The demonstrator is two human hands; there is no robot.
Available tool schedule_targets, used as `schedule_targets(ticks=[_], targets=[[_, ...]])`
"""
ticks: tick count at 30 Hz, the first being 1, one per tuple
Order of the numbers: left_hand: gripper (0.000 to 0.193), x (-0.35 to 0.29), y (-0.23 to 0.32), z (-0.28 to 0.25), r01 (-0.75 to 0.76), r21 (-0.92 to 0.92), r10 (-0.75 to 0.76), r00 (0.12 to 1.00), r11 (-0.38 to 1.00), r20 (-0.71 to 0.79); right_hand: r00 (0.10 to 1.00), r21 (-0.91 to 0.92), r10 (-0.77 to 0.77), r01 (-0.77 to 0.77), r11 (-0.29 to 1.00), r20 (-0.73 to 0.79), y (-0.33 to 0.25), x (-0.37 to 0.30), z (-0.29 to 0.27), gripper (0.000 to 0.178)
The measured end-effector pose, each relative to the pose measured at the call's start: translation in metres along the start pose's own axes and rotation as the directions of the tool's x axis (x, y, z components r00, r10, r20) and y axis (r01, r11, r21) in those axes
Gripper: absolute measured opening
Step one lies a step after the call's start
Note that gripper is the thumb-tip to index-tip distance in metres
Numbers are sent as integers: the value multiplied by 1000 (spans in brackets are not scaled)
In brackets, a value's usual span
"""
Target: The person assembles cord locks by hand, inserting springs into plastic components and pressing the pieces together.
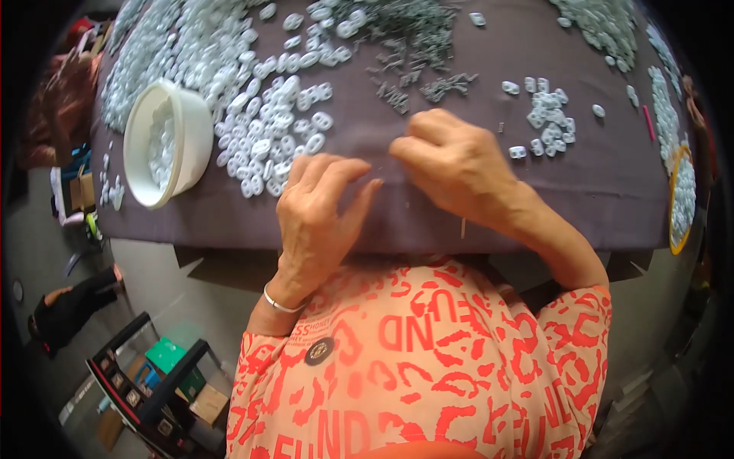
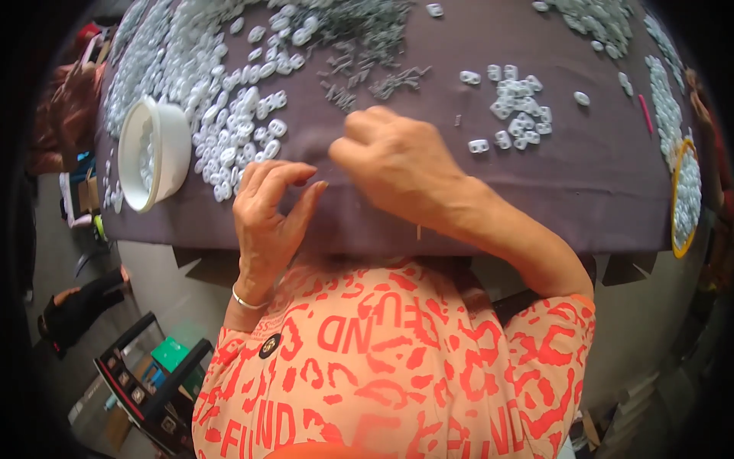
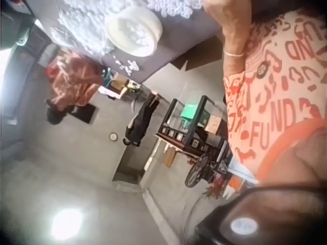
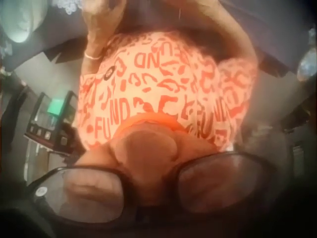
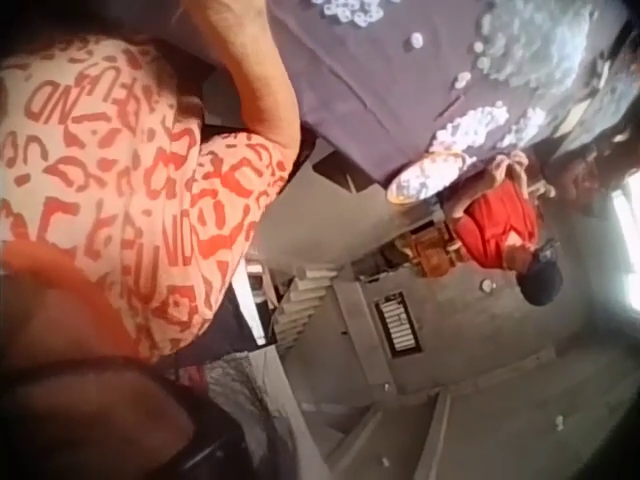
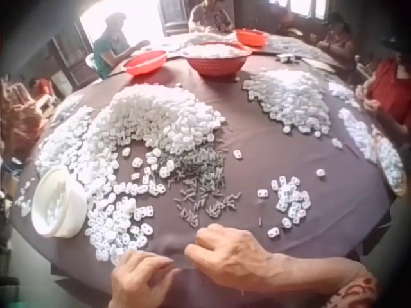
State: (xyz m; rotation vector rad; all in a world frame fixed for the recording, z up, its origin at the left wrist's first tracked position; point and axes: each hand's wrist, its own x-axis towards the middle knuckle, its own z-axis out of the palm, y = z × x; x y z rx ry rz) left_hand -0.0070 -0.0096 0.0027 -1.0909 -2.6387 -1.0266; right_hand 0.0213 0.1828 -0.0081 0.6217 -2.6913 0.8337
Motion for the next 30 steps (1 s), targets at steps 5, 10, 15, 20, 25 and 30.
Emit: schedule_targets(ticks=[5,10,15,20,25,30], targets=[[19,0,4,-3,99,-106,-97,995,989,28,1000,-108,-5,2,994,-24,-5,6,13,9],[19,4,6,0,145,-140,-145,989,980,9,996,-96,12,-21,995,-92,-4,4,17,10],[20,11,6,7,114,-127,-115,993,985,0,993,-112,2,-15,994,-115,-3,2,19,10],[20,6,5,3,160,-101,-164,986,982,-25,972,-71,128,-144,987,-195,21,0,-29,16],[20,-4,0,0,115,-57,-118,992,992,-52,925,-264,310,-362,894,-221,61,-18,-61,12],[21,-4,2,2,109,-28,-109,993,994,-32,890,-203,421,-451,869,-175,73,-25,-58,11]])
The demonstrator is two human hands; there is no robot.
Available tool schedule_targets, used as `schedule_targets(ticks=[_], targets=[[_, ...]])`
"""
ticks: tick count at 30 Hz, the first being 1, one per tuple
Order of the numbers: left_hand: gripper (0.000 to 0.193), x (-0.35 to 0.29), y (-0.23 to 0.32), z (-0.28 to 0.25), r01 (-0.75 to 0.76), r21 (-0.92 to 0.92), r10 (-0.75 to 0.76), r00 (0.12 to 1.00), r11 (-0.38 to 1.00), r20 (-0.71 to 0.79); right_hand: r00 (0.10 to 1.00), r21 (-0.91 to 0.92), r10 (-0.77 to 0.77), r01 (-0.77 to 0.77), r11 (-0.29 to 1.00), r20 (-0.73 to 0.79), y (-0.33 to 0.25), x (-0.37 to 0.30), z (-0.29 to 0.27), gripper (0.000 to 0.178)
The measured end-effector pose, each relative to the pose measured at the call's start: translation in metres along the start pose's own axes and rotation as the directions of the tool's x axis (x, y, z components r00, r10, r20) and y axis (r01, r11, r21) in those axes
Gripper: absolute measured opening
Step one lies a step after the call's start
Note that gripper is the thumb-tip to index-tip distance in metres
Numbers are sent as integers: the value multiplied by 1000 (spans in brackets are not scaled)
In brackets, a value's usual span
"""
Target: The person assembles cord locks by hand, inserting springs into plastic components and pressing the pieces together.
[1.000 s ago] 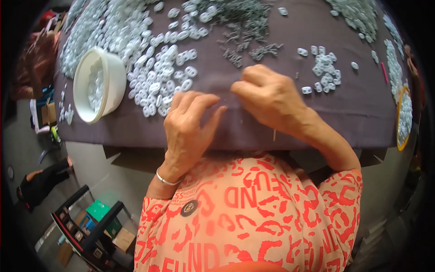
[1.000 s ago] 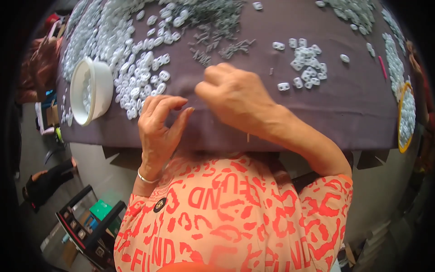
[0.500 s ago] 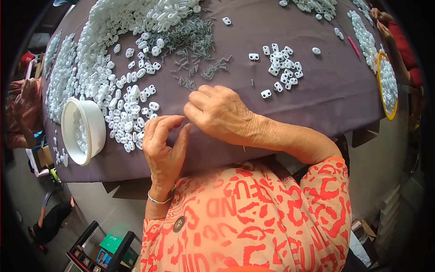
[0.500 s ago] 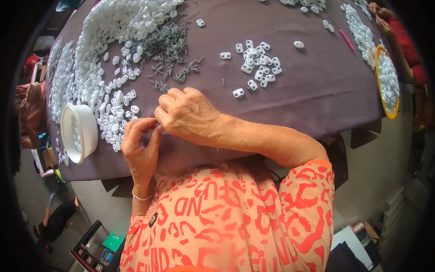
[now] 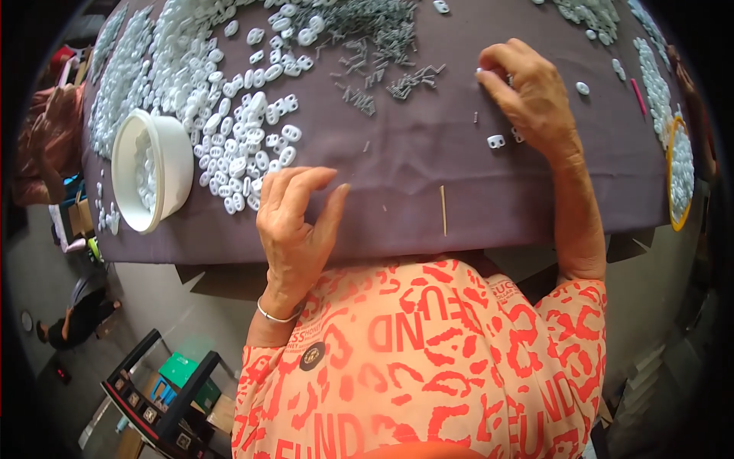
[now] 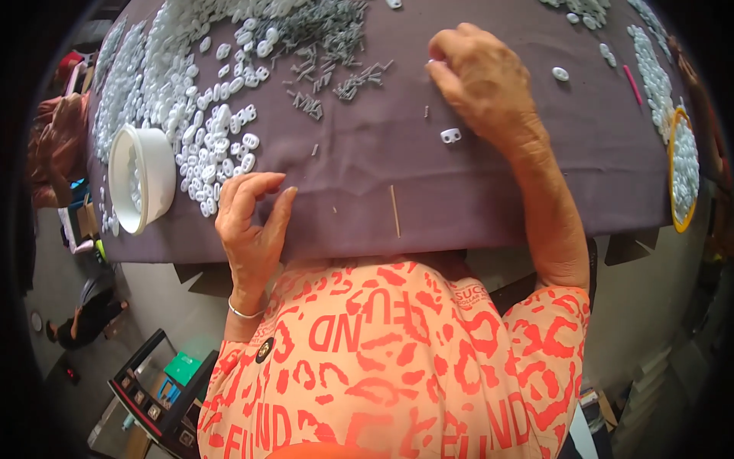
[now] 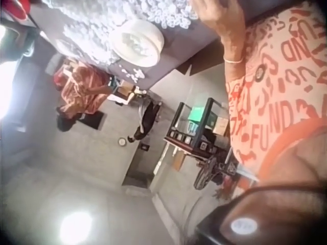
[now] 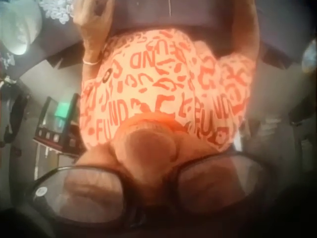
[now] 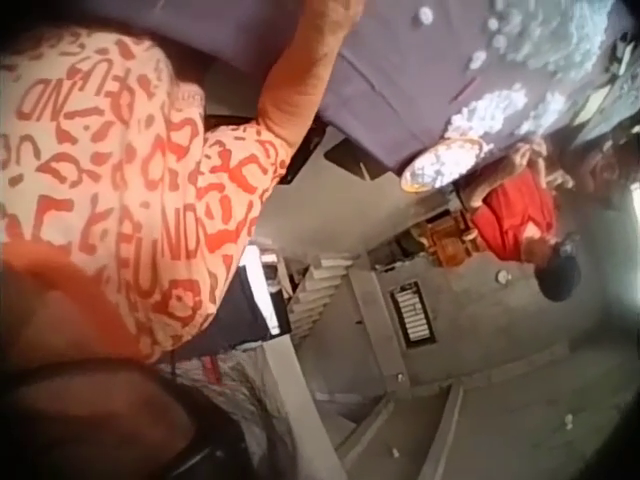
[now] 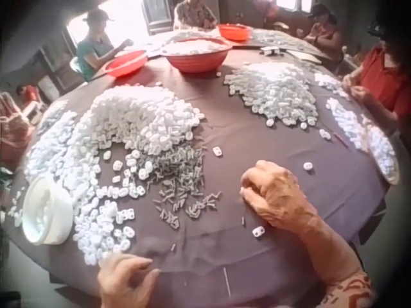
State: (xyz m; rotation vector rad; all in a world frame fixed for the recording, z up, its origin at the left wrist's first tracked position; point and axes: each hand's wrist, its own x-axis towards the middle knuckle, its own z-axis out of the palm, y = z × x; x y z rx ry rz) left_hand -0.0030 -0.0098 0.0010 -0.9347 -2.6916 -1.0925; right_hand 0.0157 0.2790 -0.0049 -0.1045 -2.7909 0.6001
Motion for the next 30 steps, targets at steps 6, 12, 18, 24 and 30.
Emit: schedule_targets(ticks=[6,12,18,24,30], targets=[[21,9,-3,3,-26,36,27,1000,999,-16,990,56,101,-107,993,96,3,5,-4,11],[20,29,6,24,-90,164,77,993,982,84,989,35,105,-109,993,102,6,3,-7,10],[14,32,1,27,-122,148,110,990,981,88,996,116,44,-52,992,71,4,3,-6,10],[16,26,-4,17,-44,-61,43,999,997,-16,996,111,49,-57,992,80,6,4,-5,11],[18,16,7,28,-80,-157,80,997,984,-8,995,19,44,-46,999,94,6,4,-4,11]])
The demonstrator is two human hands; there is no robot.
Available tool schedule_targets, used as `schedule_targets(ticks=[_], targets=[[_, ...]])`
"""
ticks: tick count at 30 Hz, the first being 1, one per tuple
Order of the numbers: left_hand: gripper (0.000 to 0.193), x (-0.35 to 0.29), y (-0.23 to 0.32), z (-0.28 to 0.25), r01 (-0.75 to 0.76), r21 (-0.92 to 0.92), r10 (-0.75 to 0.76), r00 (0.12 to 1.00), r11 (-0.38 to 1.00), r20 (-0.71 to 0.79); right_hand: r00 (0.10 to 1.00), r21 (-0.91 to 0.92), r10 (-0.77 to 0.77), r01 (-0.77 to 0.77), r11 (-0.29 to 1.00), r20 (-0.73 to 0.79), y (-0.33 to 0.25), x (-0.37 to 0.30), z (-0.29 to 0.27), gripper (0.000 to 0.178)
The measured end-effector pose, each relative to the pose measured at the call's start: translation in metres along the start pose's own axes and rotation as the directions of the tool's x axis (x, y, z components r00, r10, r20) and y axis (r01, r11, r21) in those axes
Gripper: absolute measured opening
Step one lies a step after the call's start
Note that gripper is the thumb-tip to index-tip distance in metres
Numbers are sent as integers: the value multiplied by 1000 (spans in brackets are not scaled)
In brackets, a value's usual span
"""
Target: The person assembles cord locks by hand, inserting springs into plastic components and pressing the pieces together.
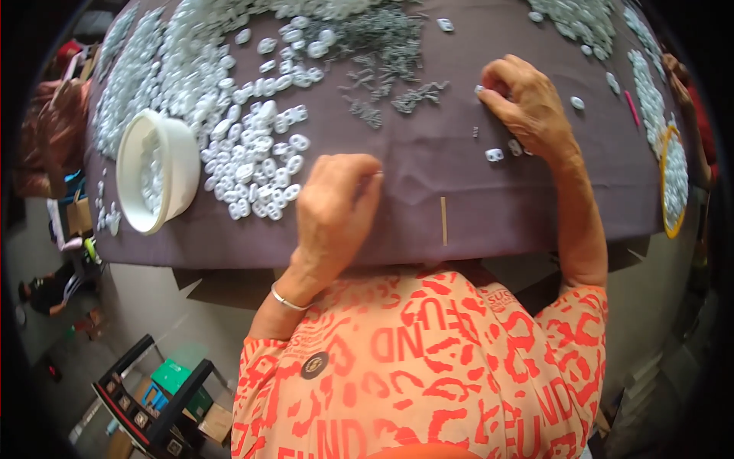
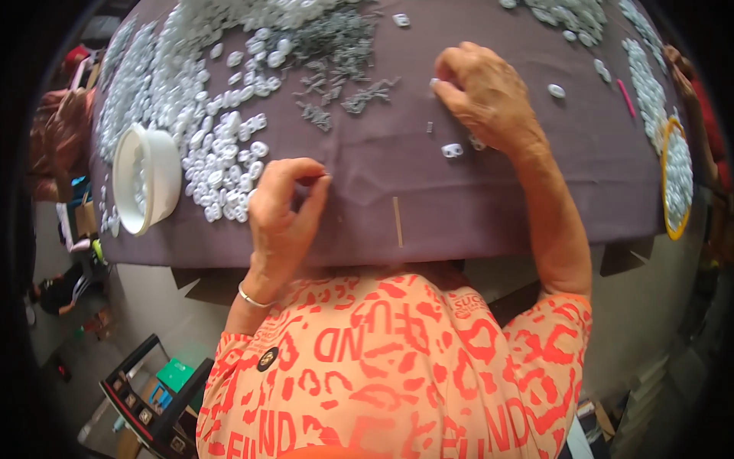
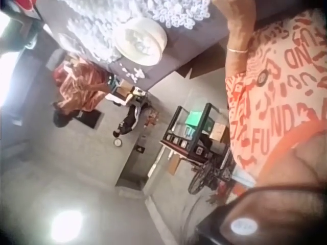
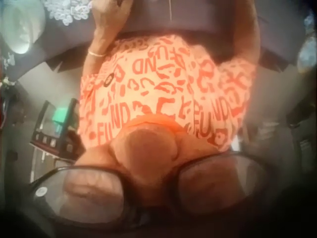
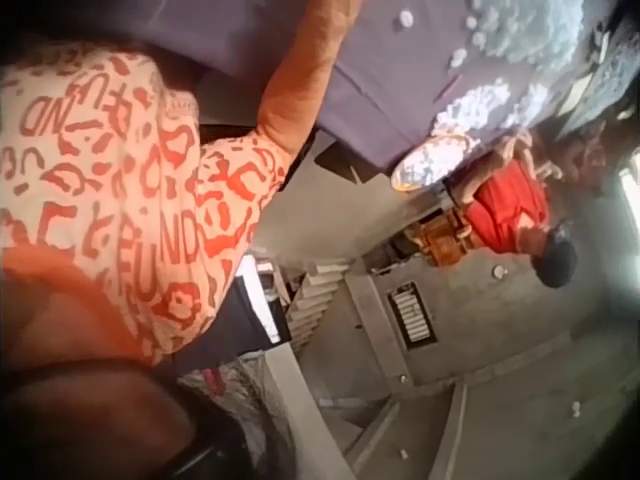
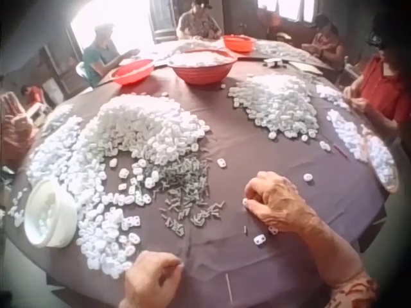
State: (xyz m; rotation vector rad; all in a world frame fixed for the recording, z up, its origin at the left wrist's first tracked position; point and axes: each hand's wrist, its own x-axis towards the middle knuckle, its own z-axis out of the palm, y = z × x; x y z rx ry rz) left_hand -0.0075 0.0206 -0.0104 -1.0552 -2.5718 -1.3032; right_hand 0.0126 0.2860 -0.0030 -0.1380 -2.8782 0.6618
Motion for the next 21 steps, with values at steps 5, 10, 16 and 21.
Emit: schedule_targets(ticks=[5,10,16,21], targets=[[16,-1,2,-6,290,-415,-318,948,863,0,1000,-8,-19,19,1000,24,-12,-4,-2,10],[17,2,-11,-16,491,-784,-491,825,379,279,972,658,145,-233,716,186,-54,-9,-4,11],[17,2,-9,-17,475,-796,-482,833,374,271,892,855,36,-442,272,450,-82,-15,10,14],[17,9,-1,-17,484,-745,-485,839,459,246,831,824,63,-557,104,553,-79,-18,23,16]])
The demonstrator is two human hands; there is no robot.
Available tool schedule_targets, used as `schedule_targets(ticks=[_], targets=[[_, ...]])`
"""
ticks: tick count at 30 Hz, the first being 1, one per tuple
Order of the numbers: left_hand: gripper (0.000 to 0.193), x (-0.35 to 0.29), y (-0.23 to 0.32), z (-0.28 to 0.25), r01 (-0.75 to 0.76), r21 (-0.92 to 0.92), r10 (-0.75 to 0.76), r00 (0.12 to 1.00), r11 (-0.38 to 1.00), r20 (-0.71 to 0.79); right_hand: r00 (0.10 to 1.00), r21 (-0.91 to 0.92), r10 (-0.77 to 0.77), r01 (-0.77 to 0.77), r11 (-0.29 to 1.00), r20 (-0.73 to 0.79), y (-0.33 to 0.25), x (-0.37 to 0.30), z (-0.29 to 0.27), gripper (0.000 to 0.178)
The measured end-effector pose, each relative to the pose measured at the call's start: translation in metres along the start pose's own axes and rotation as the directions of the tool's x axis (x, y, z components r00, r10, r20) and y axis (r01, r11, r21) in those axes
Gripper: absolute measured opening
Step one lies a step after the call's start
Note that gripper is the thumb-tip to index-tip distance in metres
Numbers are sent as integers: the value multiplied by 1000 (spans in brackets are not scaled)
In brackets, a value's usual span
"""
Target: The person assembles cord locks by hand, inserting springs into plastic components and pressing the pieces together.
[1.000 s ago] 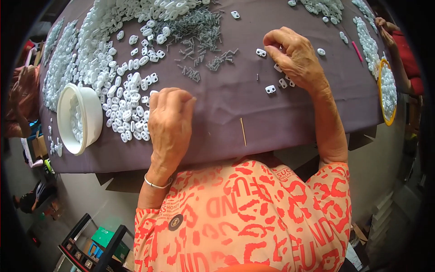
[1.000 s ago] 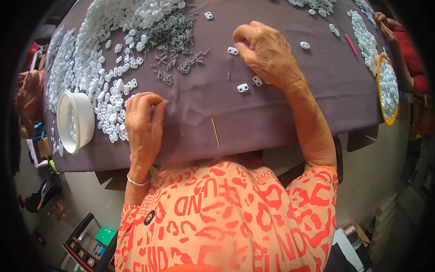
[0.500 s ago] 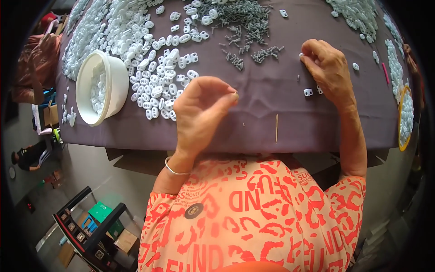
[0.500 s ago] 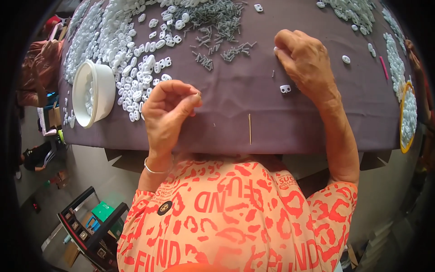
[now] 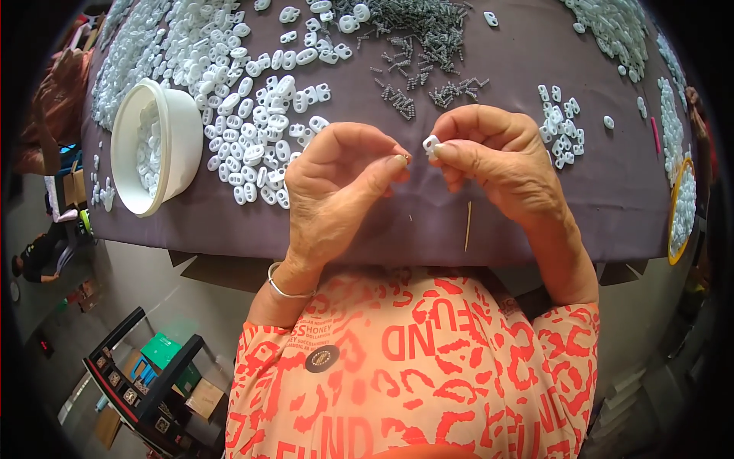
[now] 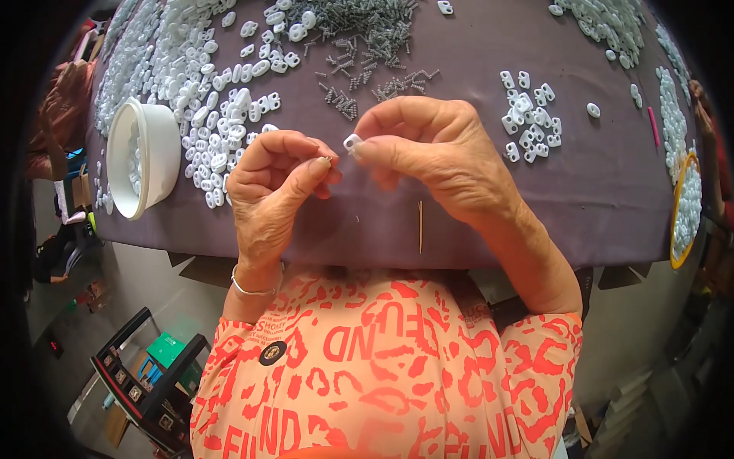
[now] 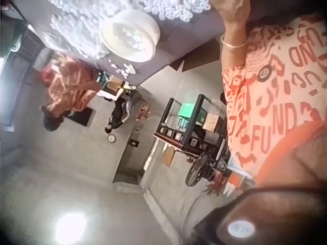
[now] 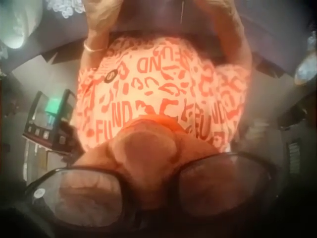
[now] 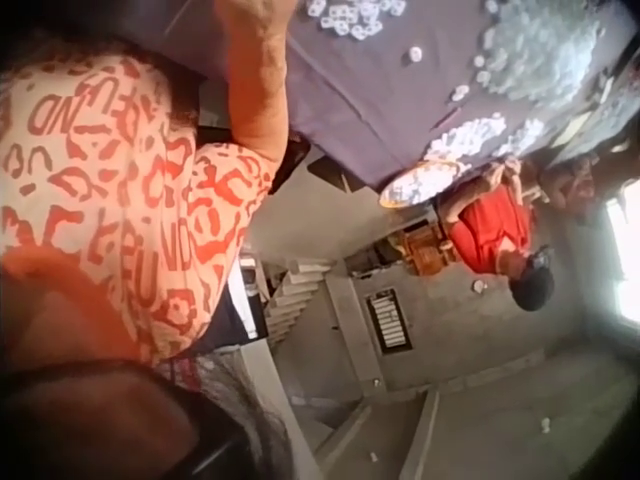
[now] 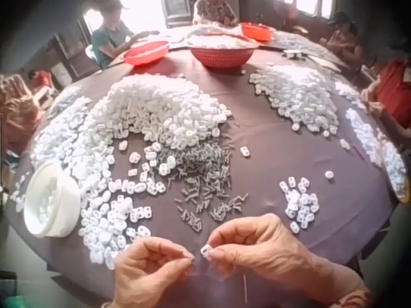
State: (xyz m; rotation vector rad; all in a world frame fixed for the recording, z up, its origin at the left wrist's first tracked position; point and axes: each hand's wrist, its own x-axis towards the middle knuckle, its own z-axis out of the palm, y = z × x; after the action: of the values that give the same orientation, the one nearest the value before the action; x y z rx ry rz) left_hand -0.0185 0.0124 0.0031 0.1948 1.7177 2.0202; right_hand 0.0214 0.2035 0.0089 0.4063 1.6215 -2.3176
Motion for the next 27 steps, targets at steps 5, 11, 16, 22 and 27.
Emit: schedule_targets(ticks=[5,11,16,22,27], targets=[[18,4,1,5,61,37,-61,998,997,11,999,92,51,-51,994,3,5,0,-2,15],[22,5,-7,8,53,-13,-53,998,999,16,997,13,74,-74,997,-32,1,-2,1,13],[22,6,-6,10,78,-18,-78,997,997,5,993,-10,104,-105,994,-60,1,-3,4,12],[22,6,-8,9,77,-29,-77,997,997,-7,994,-64,81,-86,994,-73,0,-6,10,13],[21,5,-8,8,75,-27,-75,997,997,0,995,-129,-14,1,992,-100,2,-8,11,13]])
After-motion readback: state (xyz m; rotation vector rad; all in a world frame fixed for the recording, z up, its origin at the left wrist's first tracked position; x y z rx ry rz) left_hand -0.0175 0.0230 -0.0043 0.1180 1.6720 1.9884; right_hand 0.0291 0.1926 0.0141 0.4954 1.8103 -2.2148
